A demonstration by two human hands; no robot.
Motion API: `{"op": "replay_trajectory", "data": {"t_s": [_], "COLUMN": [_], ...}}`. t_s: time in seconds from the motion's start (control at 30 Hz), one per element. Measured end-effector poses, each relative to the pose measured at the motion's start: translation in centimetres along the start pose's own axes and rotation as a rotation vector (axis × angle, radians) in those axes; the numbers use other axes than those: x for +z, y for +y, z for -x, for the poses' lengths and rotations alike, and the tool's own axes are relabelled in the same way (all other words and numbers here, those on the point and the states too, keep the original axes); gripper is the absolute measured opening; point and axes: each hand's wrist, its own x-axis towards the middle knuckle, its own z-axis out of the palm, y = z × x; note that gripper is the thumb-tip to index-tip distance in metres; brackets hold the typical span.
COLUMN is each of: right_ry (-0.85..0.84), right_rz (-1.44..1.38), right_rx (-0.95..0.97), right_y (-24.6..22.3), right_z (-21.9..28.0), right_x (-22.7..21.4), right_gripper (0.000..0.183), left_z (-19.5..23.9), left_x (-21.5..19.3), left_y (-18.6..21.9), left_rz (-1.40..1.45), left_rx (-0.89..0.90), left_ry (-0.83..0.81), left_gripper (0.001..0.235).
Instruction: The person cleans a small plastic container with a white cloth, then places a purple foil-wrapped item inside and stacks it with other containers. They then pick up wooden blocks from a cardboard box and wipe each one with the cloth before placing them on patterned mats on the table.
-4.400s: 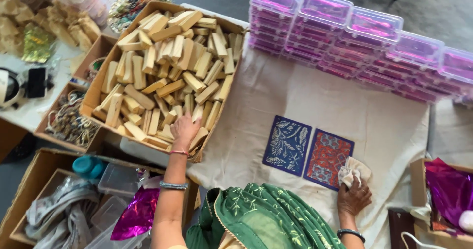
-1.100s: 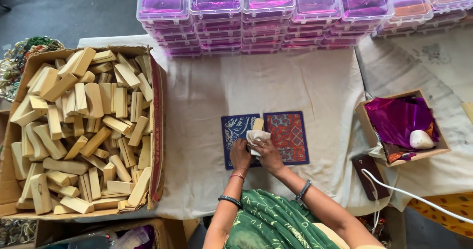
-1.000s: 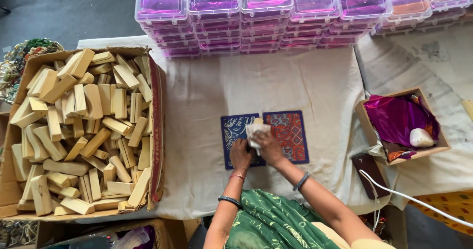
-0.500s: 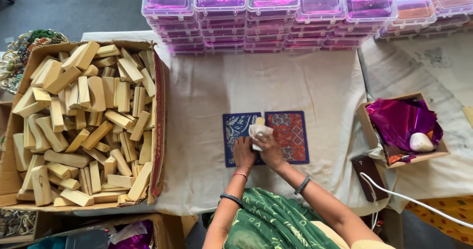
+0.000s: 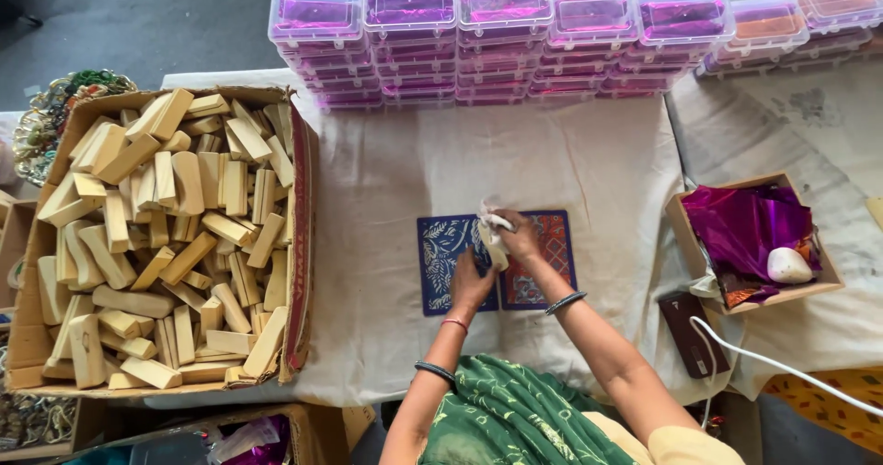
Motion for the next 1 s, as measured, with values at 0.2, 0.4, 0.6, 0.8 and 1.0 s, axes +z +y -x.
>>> {"op": "replay_trajectory", "data": {"t_s": [0.2, 0.4, 0.6, 0.8, 1.0], "right_ry": [0.082, 0.122, 0.130, 0.240, 0.239], "right_rz": [-0.518, -0.694, -0.680, -0.594, -0.441], "right_rx": [0.257, 0.332, 0.310, 0.258, 0.176], "right_y": [4.3, 4.6, 2.6, 1.8, -2.3], "right_z": [1.5, 3.5, 5.2, 5.6, 6.9], "right_x": [0.3, -1.9, -1.0, -0.7, -3.0], "right_gripper": [0.034, 0.035, 0.031, 0.032, 0.031], "left_z": [0.7, -1.1, -0.3, -2.6, -3.4], "left_x": [0.9, 4.9, 0.7, 2.2, 2.0], "left_y": [4.2, -1.7, 2.5, 2.8, -2.2], "left_rz": [-0.373, -0.410, -0.205, -0.400, 0.456], "left_rx": [-0.004, -0.016, -0.156, -0.100, -0.327], "left_ry": [-0.098, 0.021, 0.021, 0.003, -0.224], "left_gripper": [0.074, 0.060, 0.041, 0.059, 0.040]}}
